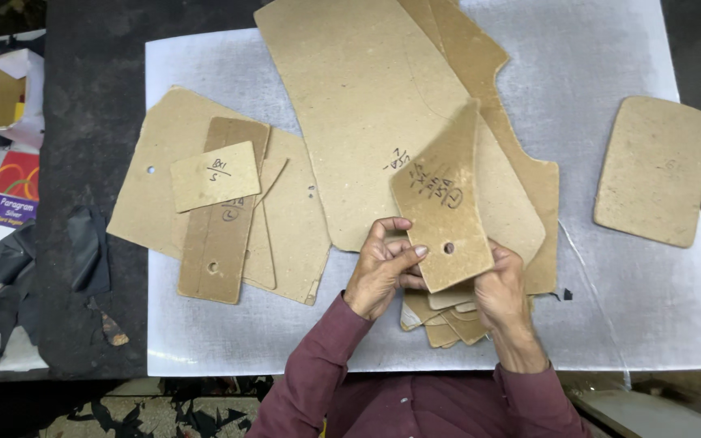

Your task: The person sorts and stacks various cardboard pieces on a table, aligning them and occasionally writing on them with a pen. The person also threads a white string through pre-punched holes in the stacked pieces.

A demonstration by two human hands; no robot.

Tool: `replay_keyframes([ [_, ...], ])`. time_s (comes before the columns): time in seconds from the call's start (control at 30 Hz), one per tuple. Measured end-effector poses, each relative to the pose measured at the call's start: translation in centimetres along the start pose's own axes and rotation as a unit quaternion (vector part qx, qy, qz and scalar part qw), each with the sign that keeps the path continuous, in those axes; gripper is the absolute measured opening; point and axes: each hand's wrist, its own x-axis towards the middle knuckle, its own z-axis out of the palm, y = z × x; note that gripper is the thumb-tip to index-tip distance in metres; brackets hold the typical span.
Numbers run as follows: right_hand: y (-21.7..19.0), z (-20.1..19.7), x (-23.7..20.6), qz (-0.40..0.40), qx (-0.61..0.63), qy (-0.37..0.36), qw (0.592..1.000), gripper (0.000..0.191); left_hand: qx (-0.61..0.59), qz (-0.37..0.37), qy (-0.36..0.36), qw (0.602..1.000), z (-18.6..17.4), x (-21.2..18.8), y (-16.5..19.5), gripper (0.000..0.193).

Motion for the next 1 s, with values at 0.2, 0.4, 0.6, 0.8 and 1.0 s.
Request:
replay_keyframes([
  [0.2,-0.8,0.3,-0.5,0.035,0.045,-0.018,0.998,0.037,0.093,-0.005,-0.003,0.996,0.5,-0.4,1.8,0.045],
  [0.4,-0.7,1.4,-0.5,-0.010,-0.115,0.041,0.992,0.035,0.616,0.283,0.055,0.733,2.7,-2.2,2.6,0.034],
  [0.6,-2.9,0.1,-1.8,-0.098,-0.173,0.030,0.980,0.040,0.529,0.342,-0.007,0.777,3.7,-1.4,1.9,0.013],
  [0.8,-5.5,0.2,-4.9,-0.365,-0.250,0.089,0.892,0.039,0.308,0.254,-0.063,0.915,5.4,-2.3,0.8,0.018],
  [1.0,-5.6,4.8,-5.2,-0.299,-0.332,-0.002,0.894,0.042,0.196,0.181,-0.048,0.963,4.4,-2.4,-0.3,0.019],
])
